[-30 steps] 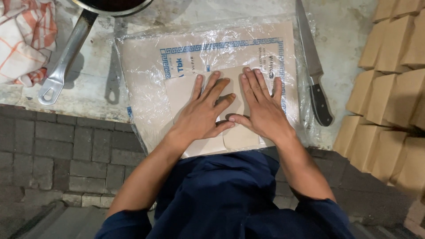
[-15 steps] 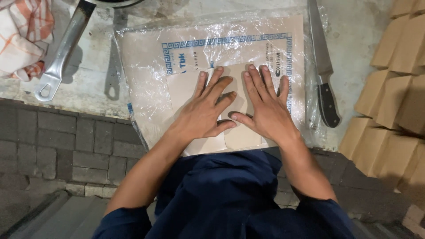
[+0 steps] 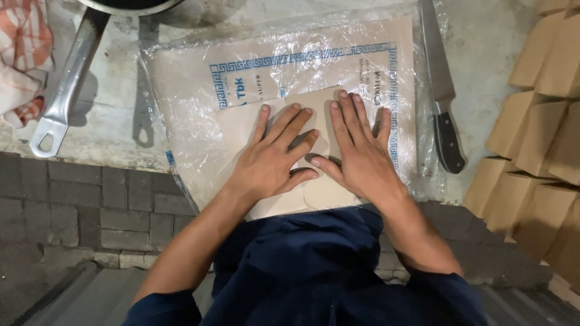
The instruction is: Cutting stacks of paper liners with a knife and placing them into cardboard food boxes
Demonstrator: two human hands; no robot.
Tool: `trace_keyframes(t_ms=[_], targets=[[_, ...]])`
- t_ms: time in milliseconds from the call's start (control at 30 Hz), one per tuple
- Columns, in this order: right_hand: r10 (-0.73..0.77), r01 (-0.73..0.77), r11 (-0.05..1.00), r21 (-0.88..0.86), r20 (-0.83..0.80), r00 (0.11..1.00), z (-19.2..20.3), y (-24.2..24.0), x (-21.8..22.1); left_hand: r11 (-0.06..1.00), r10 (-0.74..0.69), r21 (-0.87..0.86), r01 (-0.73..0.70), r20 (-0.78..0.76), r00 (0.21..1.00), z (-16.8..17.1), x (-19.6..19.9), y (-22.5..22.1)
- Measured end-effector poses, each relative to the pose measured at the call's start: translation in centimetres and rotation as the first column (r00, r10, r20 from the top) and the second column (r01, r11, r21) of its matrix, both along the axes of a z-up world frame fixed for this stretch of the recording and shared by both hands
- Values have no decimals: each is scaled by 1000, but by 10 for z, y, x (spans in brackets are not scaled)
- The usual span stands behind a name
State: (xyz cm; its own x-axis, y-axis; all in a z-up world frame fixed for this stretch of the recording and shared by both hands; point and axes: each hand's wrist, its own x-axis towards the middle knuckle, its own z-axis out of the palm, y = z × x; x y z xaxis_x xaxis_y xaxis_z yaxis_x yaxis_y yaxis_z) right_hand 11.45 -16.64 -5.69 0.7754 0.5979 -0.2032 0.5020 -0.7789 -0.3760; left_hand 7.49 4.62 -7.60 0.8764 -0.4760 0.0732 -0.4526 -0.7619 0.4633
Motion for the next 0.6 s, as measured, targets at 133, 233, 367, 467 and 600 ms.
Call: trace_keyframes(t_ms=[133, 233, 367, 467, 600], targets=[[-36, 36, 999, -11, 18, 999, -3, 7, -5, 998, -8, -56, 9, 13, 1000, -4, 3, 3], [-33, 33, 999, -5, 21, 999, -7, 8, -3, 998, -7, -69, 9, 32, 999, -5, 4, 4], [-35, 36, 999, -30, 23, 999, -11, 10, -3, 998, -2, -60, 4, 36, 999, -4, 4, 5], [-30, 30, 998, -57, 5, 1000, -13, 10, -3, 998, 4, -62, -3, 15, 1000, -3, 5, 5], [-34, 33, 996, -79, -16, 999, -12, 4, -14, 998, 11, -65, -12, -27, 1000, -1, 4, 5]])
